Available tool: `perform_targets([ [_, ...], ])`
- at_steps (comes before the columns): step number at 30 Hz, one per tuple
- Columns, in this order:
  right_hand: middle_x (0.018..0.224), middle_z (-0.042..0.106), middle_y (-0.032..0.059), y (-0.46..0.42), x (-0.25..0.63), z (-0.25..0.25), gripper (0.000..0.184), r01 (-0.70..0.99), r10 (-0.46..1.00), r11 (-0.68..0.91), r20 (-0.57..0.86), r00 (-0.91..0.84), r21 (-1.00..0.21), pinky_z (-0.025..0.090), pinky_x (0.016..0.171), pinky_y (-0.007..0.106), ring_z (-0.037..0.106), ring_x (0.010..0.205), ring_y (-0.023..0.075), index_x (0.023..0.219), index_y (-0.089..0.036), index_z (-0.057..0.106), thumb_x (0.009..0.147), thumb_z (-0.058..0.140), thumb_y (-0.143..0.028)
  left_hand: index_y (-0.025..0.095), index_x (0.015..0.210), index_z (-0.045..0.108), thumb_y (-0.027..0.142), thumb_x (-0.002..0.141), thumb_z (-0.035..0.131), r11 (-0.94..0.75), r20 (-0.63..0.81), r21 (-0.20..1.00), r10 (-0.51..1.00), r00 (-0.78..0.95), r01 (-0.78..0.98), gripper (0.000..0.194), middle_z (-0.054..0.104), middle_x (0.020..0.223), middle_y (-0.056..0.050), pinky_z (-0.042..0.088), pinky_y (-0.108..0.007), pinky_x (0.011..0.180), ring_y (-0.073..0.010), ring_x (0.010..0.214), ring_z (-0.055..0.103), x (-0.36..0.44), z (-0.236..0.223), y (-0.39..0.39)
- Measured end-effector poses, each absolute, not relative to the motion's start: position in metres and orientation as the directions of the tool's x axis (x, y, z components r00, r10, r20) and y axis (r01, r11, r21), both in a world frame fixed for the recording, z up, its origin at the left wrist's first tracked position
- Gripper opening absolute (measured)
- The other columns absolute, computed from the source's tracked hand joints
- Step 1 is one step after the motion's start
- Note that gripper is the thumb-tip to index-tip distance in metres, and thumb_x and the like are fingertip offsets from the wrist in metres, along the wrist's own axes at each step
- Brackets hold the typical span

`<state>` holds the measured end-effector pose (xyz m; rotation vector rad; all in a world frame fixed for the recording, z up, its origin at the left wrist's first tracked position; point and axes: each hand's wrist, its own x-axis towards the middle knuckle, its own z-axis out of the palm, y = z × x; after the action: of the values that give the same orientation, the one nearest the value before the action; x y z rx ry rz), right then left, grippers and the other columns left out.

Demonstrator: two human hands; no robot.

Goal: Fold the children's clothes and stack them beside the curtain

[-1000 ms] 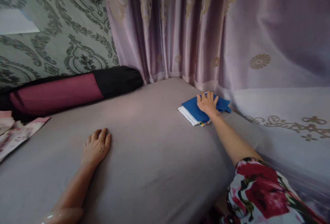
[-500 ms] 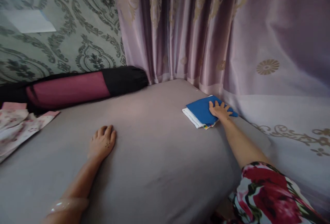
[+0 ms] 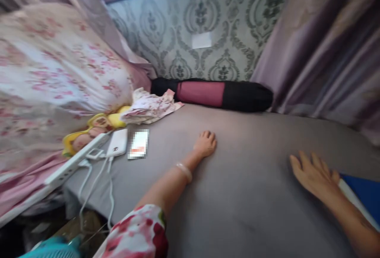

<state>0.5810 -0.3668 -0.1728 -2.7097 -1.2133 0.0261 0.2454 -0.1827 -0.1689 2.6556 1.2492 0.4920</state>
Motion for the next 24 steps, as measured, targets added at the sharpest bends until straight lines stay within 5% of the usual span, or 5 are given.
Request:
perform_targets([
  [4,0.151,0.031,0.0223,-0.314,0.501,-0.178,0.079,0.902,0.904,-0.419,0.043,0.425,-0.106,0.03,0.104,0.064,0.032,0.138,0.0393,0.144,-0.014,0.042,0.088,0.005,-0.056,0.018,0.128,0.052,0.04,0.098,0.031,-0.652,0.224,0.186,0.757,0.614,0.735,0.043,0.051,0.132,-0.012,0.036,-0.039,0.103,-0.0255,0.121,0.045,0.242,-0.17,-0.179],
  [10,0.146,0.04,0.0207,-0.282,0.428,-0.183,0.061,0.99,0.982,-0.138,0.135,0.135,0.008,0.033,0.105,0.052,0.037,0.135,0.0343,0.14,-0.012,0.048,0.096,0.019,-0.042,0.016,0.126,0.054,0.04,0.097,0.03,-0.662,0.24,0.194,0.748,0.619,0.724,0.044,0.052,0.13,-0.013,0.037,-0.04,0.103,-0.0262,0.121,0.046,0.24,-0.172,-0.176],
  [17,0.147,0.041,0.0173,-0.282,0.415,-0.196,0.059,0.989,0.969,-0.141,0.209,0.13,0.038,0.028,0.108,0.052,0.036,0.136,0.0314,0.143,-0.014,0.045,0.097,0.017,-0.039,0.015,0.117,0.062,0.03,0.088,0.052,-0.584,0.192,0.606,0.766,0.614,0.54,0.034,0.062,0.124,-0.012,0.043,-0.032,0.1,-0.0206,0.111,0.057,0.221,-0.169,-0.144],
  [21,0.148,0.041,0.0168,-0.284,0.412,-0.194,0.059,0.988,0.965,-0.149,0.222,0.14,0.025,0.027,0.109,0.052,0.036,0.136,0.0309,0.142,-0.014,0.045,0.098,0.016,-0.038,0.018,0.085,0.07,0.019,0.081,0.055,-0.393,0.318,0.77,0.919,0.232,0.502,0.016,0.071,0.088,-0.007,0.051,-0.032,0.083,-0.0197,0.083,0.064,0.168,-0.14,-0.105],
  [24,0.147,0.042,0.0171,-0.284,0.41,-0.193,0.058,0.988,0.962,-0.153,0.233,0.145,0.019,0.027,0.109,0.052,0.036,0.136,0.0316,0.142,-0.014,0.047,0.097,0.018,-0.038,0.018,0.076,0.068,0.014,0.079,0.051,-0.361,0.379,0.759,0.922,0.083,0.541,0.018,0.07,0.082,-0.008,0.046,-0.036,0.09,-0.0224,0.089,0.063,0.11,-0.109,-0.075],
])
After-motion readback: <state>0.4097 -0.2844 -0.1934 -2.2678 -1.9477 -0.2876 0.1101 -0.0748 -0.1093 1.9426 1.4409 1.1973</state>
